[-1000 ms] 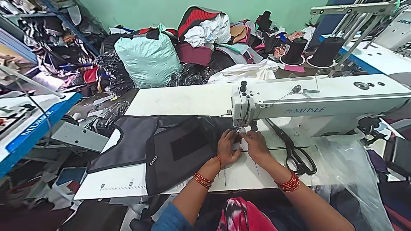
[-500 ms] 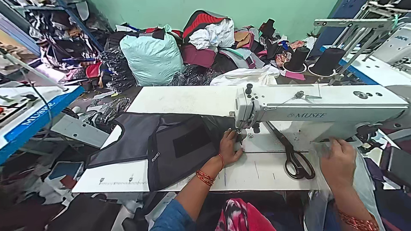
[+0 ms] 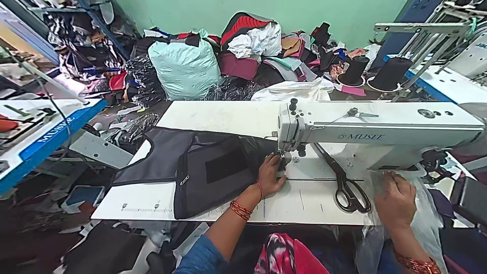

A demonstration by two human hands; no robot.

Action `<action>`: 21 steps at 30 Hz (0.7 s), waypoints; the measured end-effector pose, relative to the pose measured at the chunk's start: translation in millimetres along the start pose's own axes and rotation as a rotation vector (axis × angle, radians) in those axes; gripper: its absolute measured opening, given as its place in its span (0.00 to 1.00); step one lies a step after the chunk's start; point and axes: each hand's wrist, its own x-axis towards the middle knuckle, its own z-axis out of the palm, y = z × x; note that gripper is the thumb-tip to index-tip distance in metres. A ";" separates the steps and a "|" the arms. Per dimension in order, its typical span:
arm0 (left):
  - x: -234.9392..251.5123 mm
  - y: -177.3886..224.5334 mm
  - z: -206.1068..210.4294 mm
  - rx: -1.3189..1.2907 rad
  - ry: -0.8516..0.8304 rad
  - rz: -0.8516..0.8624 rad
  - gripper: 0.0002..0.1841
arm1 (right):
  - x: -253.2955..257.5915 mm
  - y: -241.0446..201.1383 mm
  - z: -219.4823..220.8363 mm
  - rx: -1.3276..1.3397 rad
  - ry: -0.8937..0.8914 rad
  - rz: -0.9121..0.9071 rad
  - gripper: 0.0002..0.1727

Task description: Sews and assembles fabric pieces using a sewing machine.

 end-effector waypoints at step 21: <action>48.8 -14.5 -22.2 -0.123 -0.214 -0.334 0.20 | -9.9 -87.0 -47.8 0.259 -0.670 0.195 0.31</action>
